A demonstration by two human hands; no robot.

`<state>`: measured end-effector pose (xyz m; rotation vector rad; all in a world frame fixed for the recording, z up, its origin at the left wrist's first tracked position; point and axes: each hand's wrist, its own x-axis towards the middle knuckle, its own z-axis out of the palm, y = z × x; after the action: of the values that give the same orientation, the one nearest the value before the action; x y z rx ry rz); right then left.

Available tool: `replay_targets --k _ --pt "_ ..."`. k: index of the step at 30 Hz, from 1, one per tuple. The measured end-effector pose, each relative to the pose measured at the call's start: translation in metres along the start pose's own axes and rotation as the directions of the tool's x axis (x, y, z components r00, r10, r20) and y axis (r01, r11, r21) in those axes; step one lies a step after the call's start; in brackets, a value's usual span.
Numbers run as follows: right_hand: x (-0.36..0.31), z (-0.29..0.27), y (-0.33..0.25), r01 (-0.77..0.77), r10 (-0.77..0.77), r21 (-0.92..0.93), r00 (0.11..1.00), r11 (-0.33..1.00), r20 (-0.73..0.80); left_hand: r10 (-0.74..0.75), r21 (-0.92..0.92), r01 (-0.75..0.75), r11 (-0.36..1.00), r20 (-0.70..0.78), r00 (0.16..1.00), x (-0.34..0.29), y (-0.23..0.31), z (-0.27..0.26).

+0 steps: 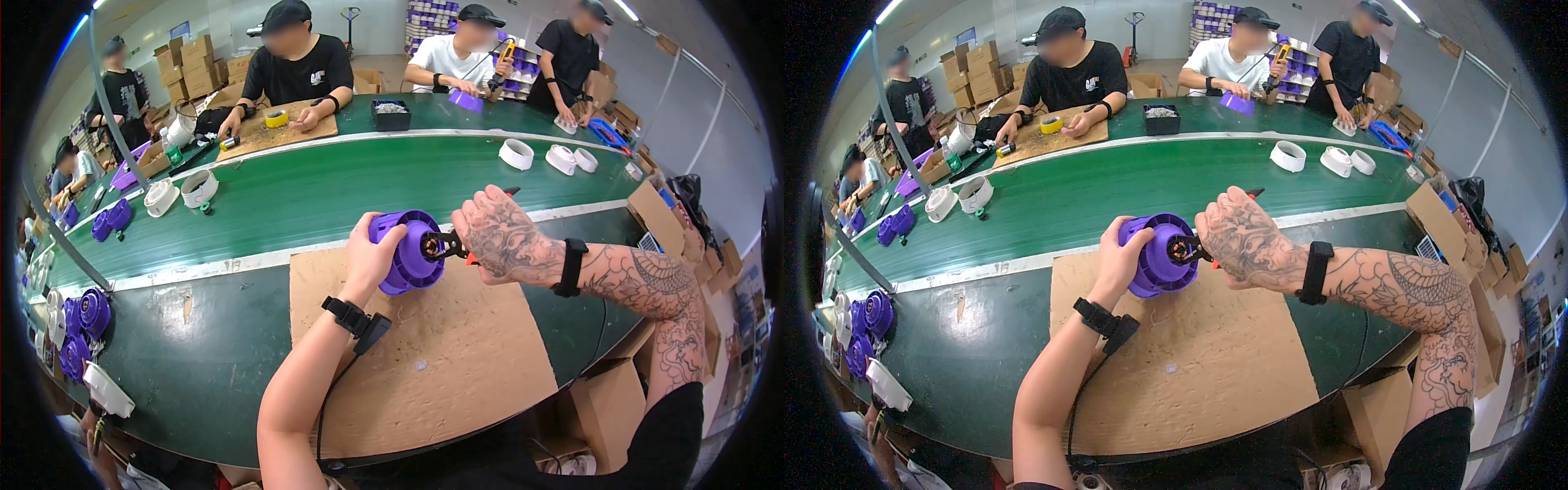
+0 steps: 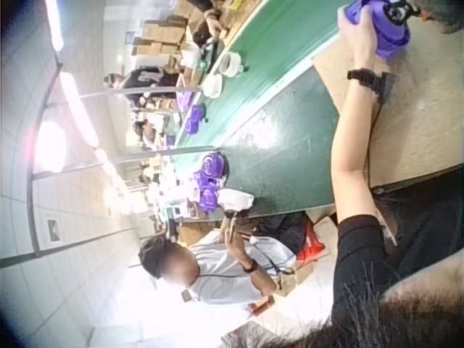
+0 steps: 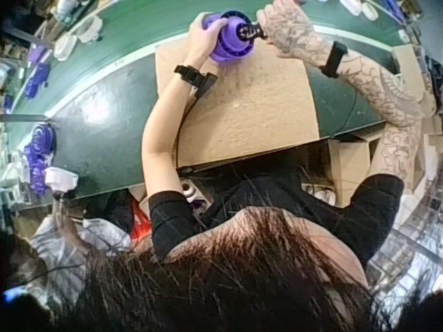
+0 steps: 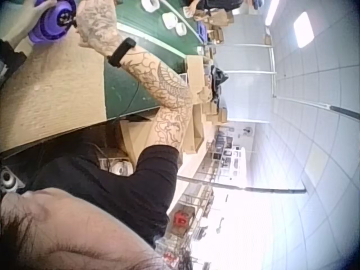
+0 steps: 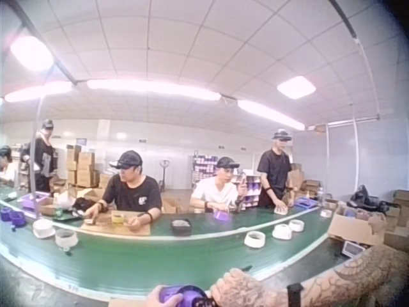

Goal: The person uses pliers to cut wires inside white and purple plastic housings on a green assembly table. They repeatedly pick up housings, cut or adjust internal wires, and place the items back on the table. The task involves repetitive handling of multiple similar units in a factory setting.

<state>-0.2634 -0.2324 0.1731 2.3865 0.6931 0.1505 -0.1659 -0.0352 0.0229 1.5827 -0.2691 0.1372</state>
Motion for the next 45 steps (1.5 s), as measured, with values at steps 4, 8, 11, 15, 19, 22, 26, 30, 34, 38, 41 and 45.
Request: replay_targets --k 4,8,11,15,19,22,26,30,34,38,41,45 --pt "0.005 0.019 0.011 -0.11 0.067 0.415 0.991 0.903 0.117 0.168 0.129 -0.154 0.98 -0.101 0.981 -0.006 0.007 -0.004" --pt "0.01 0.048 0.021 -0.43 0.02 0.75 0.873 0.503 0.487 0.415 0.302 -0.359 0.883 -0.147 0.898 -0.006 0.02 0.004" --pt "0.006 0.077 0.009 -0.38 0.084 0.849 0.923 0.367 0.376 0.549 0.391 -0.462 0.796 -0.147 0.823 -0.003 0.034 0.001" --pt "-0.004 0.071 0.006 -0.133 0.185 0.58 0.982 0.804 -0.031 0.555 0.558 -0.313 0.769 -0.339 0.76 0.024 -0.003 -0.041" --pt "-0.034 0.098 0.035 -0.376 -0.13 0.921 0.923 -0.102 0.363 0.137 0.146 -0.057 0.988 -0.629 0.766 0.055 -0.042 -0.095" --pt "-0.03 0.11 0.024 -0.41 -0.341 0.663 0.909 -0.627 0.239 -0.06 0.216 0.238 0.947 -0.61 0.79 0.064 -0.074 -0.11" --pt "-0.001 0.144 -0.019 -0.387 -0.443 0.436 0.896 -0.812 -0.029 0.116 0.591 0.285 0.755 -0.547 0.829 0.063 -0.068 -0.106" --pt "0.018 0.16 -0.048 -0.358 -0.418 0.296 0.893 -0.885 -0.168 0.418 0.832 0.135 0.538 -0.403 0.814 0.05 -0.028 -0.089" --pt "0.027 0.193 -0.057 -0.343 -0.373 0.149 0.868 -0.928 -0.328 0.083 0.827 0.08 0.557 -0.151 0.985 0.045 0.009 -0.071" --pt "0.031 0.21 -0.059 -0.386 -0.382 0.07 0.839 -0.92 -0.388 -0.1 0.853 0.083 0.514 -0.037 0.994 0.048 -0.018 -0.066" --pt "0.043 0.207 -0.067 -0.417 -0.385 0.04 0.796 -0.908 -0.467 0.015 0.745 -0.009 0.667 -0.001 1.0 0.068 -0.065 -0.101" --pt "0.037 0.212 -0.063 -0.397 -0.347 0.001 0.803 -0.918 -0.484 -0.071 0.627 -0.073 0.776 0.202 0.977 0.086 -0.078 -0.09"
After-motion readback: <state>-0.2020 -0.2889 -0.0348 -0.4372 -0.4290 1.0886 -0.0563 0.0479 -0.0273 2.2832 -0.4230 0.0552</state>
